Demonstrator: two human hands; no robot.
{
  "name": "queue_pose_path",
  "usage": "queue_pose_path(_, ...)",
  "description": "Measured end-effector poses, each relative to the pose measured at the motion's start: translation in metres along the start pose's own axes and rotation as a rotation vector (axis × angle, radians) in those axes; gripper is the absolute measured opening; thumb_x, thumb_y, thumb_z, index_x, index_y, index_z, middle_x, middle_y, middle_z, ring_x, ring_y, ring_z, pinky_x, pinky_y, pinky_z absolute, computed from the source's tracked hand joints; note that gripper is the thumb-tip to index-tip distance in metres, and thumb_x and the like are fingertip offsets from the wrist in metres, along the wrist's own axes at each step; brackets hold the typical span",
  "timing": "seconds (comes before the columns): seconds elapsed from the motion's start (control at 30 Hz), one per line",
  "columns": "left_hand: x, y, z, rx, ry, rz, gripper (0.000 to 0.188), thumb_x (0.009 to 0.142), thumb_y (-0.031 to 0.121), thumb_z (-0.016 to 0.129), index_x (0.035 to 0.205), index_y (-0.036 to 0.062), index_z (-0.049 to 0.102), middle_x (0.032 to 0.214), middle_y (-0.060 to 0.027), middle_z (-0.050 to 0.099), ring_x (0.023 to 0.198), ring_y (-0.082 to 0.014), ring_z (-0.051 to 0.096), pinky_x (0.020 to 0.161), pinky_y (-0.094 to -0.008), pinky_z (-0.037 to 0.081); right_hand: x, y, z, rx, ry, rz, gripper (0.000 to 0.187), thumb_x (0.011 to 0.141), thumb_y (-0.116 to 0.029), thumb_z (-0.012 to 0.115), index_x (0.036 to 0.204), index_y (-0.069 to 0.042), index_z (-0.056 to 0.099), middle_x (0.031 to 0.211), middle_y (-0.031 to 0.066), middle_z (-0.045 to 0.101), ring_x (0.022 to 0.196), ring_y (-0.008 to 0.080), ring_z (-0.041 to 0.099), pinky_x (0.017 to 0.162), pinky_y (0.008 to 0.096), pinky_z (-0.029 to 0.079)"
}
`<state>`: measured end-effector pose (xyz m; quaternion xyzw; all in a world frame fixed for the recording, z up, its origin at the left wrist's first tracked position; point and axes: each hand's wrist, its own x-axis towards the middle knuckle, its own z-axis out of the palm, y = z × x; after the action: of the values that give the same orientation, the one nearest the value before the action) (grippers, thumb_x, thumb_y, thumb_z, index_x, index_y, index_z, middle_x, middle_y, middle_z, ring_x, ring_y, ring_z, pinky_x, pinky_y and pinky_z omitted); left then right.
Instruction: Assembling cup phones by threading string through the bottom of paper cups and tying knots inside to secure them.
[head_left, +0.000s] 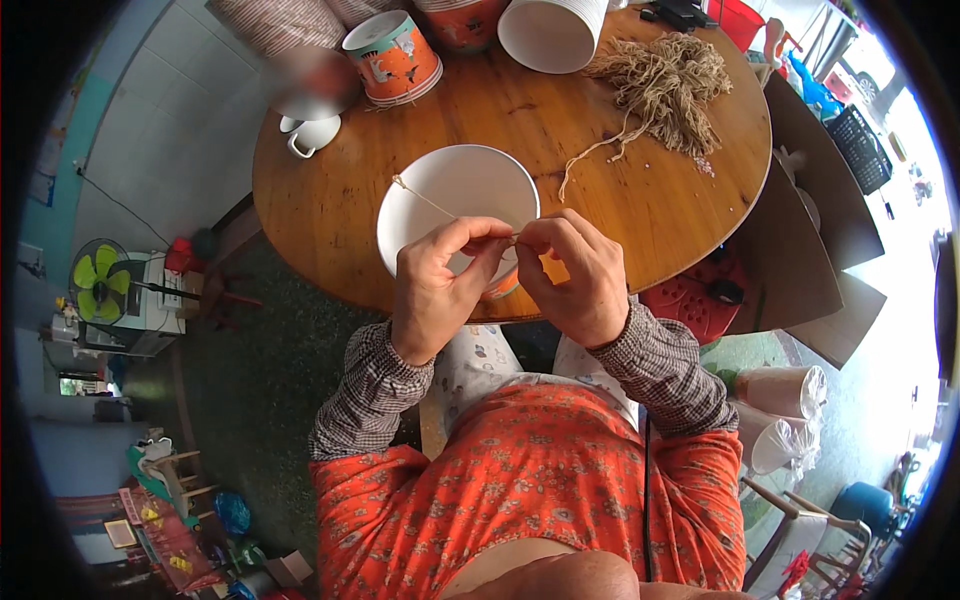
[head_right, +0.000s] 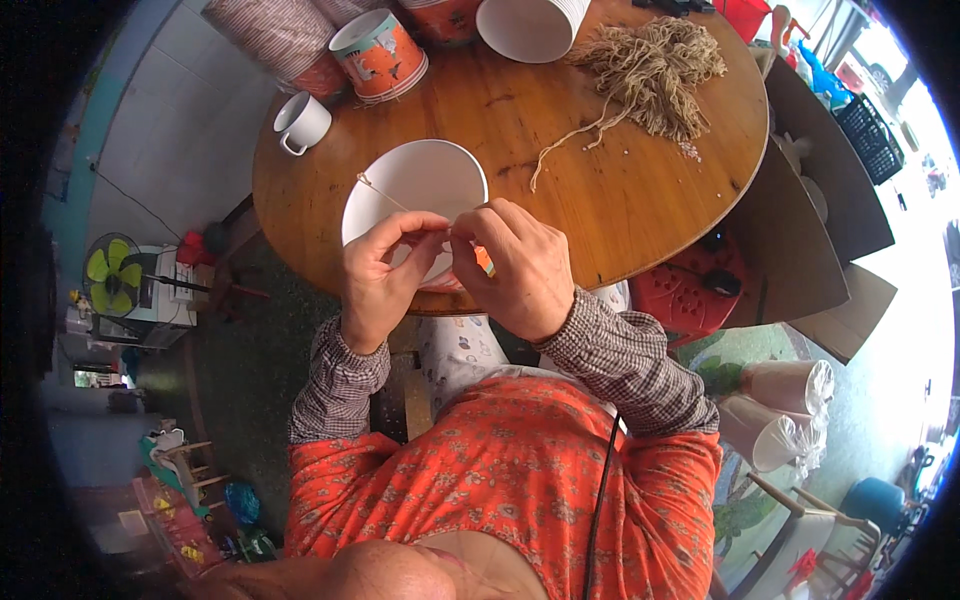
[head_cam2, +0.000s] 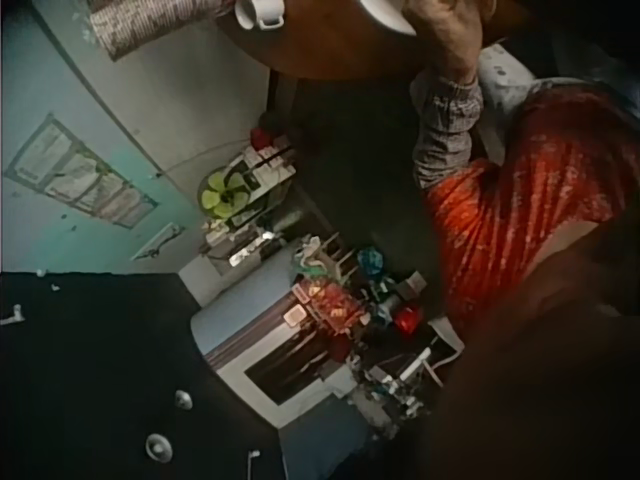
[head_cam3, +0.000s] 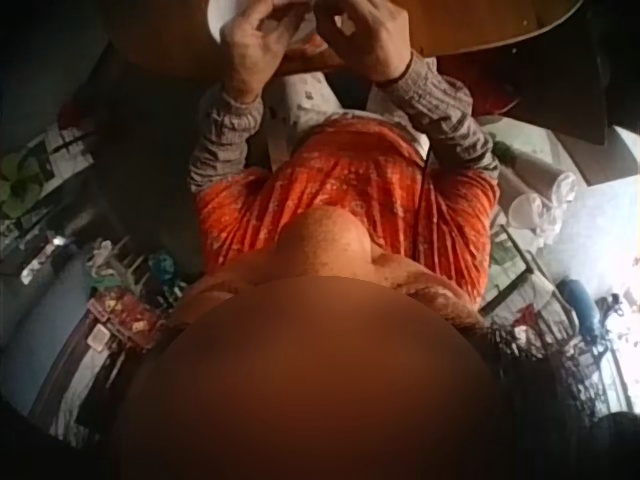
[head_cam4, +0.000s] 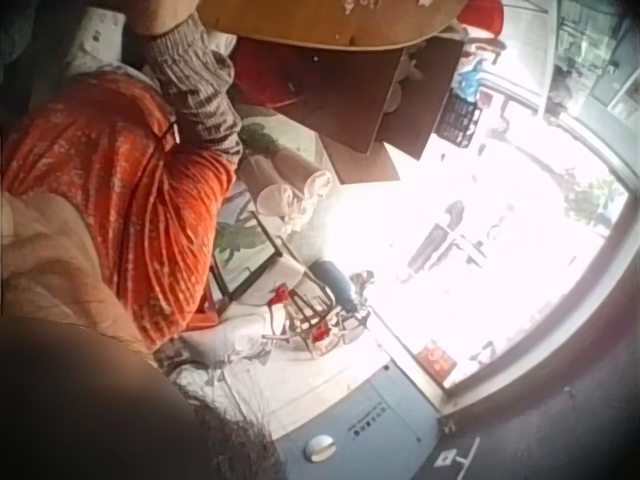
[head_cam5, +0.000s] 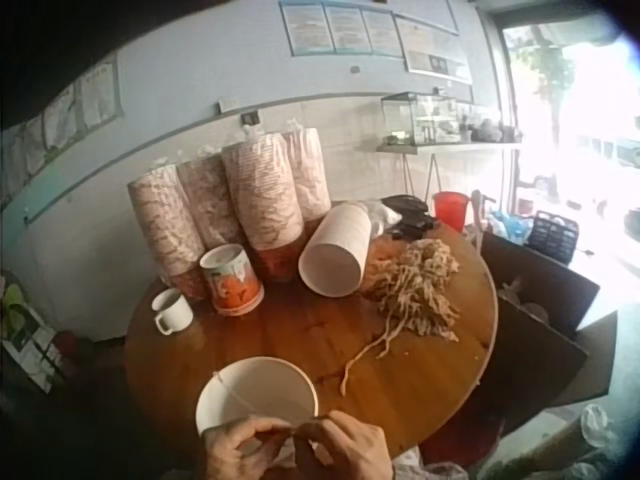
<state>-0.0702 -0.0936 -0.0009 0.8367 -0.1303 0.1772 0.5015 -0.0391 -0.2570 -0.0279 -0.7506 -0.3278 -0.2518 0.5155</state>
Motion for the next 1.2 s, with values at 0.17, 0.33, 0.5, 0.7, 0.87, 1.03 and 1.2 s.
queue_pose_path(0.17, 0.003, 0.001, -0.008, 0.048, -0.050, 0.035, 0.010, 0.085, -0.001, 0.065, 0.095, -0.0011, 0.065, 0.086, -0.0078, 0.068, 0.080, -0.0151, 0.065, 0.072, -0.0259, 0.052, 0.002, 0.001, 0.000, -0.029, -0.019, -0.016, 0.017, 0.075, -0.004, 0.067, 0.089, -0.007, 0.058, 0.078, 0.0063, 0.058, 0.068, 0.0239, 0.061, 0.055, 0.0335, 0.049)
queue_pose_path(0.33, 0.011, -0.005, -0.019, -0.287, -0.290, -0.292, 0.011, 0.090, 0.008, 0.060, 0.097, -0.0006, 0.063, 0.092, -0.0035, 0.065, 0.083, -0.0124, 0.061, 0.079, -0.0244, 0.048, 0.004, 0.001, 0.002, -0.024, -0.029, -0.032, 0.016, 0.077, -0.003, 0.066, 0.091, -0.007, 0.058, 0.080, 0.0074, 0.058, 0.069, 0.0250, 0.061, 0.057, 0.0341, 0.050)
queue_pose_path(0.5, 0.014, -0.021, -0.026, -0.896, -0.370, -0.623, 0.015, 0.091, 0.011, 0.061, 0.102, -0.0007, 0.063, 0.096, -0.0034, 0.064, 0.086, -0.0120, 0.060, 0.082, -0.0244, 0.048, 0.004, -0.006, 0.002, 0.182, -0.043, 0.087, 0.013, 0.082, 0.001, 0.063, 0.094, -0.004, 0.059, 0.083, 0.0089, 0.060, 0.072, 0.0246, 0.064, 0.061, 0.0327, 0.052)
queue_pose_path(0.7, 0.016, -0.025, -0.022, -1.127, -0.361, -0.724, 0.019, 0.092, 0.012, 0.061, 0.107, -0.0010, 0.063, 0.098, -0.0059, 0.065, 0.088, -0.0127, 0.061, 0.083, -0.0253, 0.050, 0.000, 0.004, 0.004, 0.233, -0.016, 0.083, 0.019, 0.082, 0.001, 0.065, 0.100, -0.002, 0.062, 0.085, 0.0102, 0.063, 0.076, 0.0219, 0.065, 0.065, 0.0296, 0.052)
queue_pose_path(0.87, 0.017, -0.017, -0.021, -1.075, -0.316, -0.711, 0.020, 0.092, 0.012, 0.062, 0.107, -0.0016, 0.063, 0.098, -0.0058, 0.066, 0.088, -0.0119, 0.061, 0.083, -0.0247, 0.050, 0.003, -0.006, 0.002, 0.304, 0.006, 0.143, 0.019, 0.083, 0.002, 0.065, 0.101, -0.001, 0.062, 0.086, 0.0109, 0.066, 0.077, 0.0204, 0.066, 0.068, 0.0285, 0.053)
queue_pose_path(1.03, 0.016, -0.017, -0.017, -0.925, -0.291, -0.595, 0.019, 0.091, 0.012, 0.064, 0.105, -0.0022, 0.064, 0.096, -0.0045, 0.066, 0.087, -0.0103, 0.061, 0.081, -0.0241, 0.050, 0.002, 0.003, 0.004, 0.314, 0.006, 0.147, 0.015, 0.085, 0.002, 0.063, 0.100, 0.000, 0.064, 0.086, 0.0106, 0.068, 0.077, 0.0182, 0.067, 0.069, 0.0270, 0.053)
queue_pose_path(1.2, 0.012, -0.005, -0.016, -0.590, -0.248, -0.455, 0.017, 0.090, 0.011, 0.066, 0.102, -0.0010, 0.064, 0.094, -0.0032, 0.066, 0.086, -0.0087, 0.061, 0.079, -0.0231, 0.049, 0.003, 0.005, 0.004, 0.350, -0.015, 0.172, 0.013, 0.085, 0.001, 0.064, 0.098, -0.002, 0.065, 0.084, 0.0091, 0.068, 0.076, 0.0170, 0.067, 0.067, 0.0268, 0.053)
